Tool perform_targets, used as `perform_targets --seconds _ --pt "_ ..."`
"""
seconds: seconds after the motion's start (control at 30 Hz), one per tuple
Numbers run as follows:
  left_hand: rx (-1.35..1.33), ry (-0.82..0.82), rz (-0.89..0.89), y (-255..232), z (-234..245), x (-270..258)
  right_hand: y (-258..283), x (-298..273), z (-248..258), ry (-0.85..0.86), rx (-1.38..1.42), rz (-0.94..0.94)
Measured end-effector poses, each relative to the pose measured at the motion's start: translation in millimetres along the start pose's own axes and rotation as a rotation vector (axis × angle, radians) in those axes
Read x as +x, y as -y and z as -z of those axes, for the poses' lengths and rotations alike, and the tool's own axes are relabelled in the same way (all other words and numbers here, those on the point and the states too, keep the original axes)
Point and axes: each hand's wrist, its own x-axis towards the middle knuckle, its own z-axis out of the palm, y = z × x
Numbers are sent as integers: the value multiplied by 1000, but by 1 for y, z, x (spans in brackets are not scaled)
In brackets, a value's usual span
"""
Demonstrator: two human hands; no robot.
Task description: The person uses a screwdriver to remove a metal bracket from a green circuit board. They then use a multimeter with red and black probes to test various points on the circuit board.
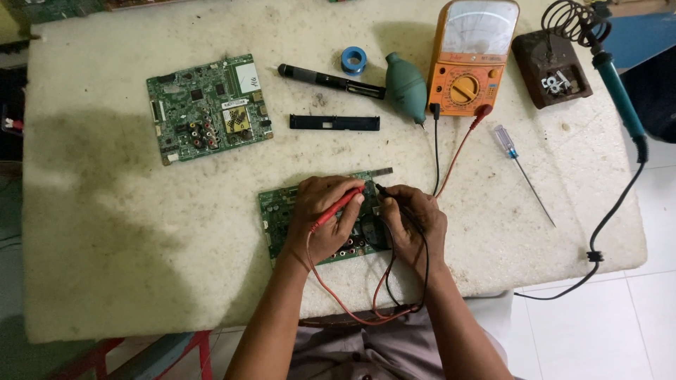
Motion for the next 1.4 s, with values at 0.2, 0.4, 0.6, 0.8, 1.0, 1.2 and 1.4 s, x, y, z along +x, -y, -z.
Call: perform_targets --seconds 0.2,0.4,0.6,0.8,1.0,1.2,1.4 --pt "26 14 8 3 -2 -3 1 1 0 -3 7 26" --pt "-14 28 -33 -2 6 6 -3 -1 -2 7 -26 -35" --pt "-29 39 -55 -2 8 9 -6 -1 0 46 -82 -107" --pt "66 43 -52 12 -1 -2 -3 0 0 59 -89 -166" --pt "97 50 -32 13 -3 -5 -7 0 1 91 -90 -196" --pt "86 60 -50 9 1 -2 -11 -3 0 92 -57 -205" --pt "131 67 -37 12 0 -5 -1 0 1 66 -56 -176"
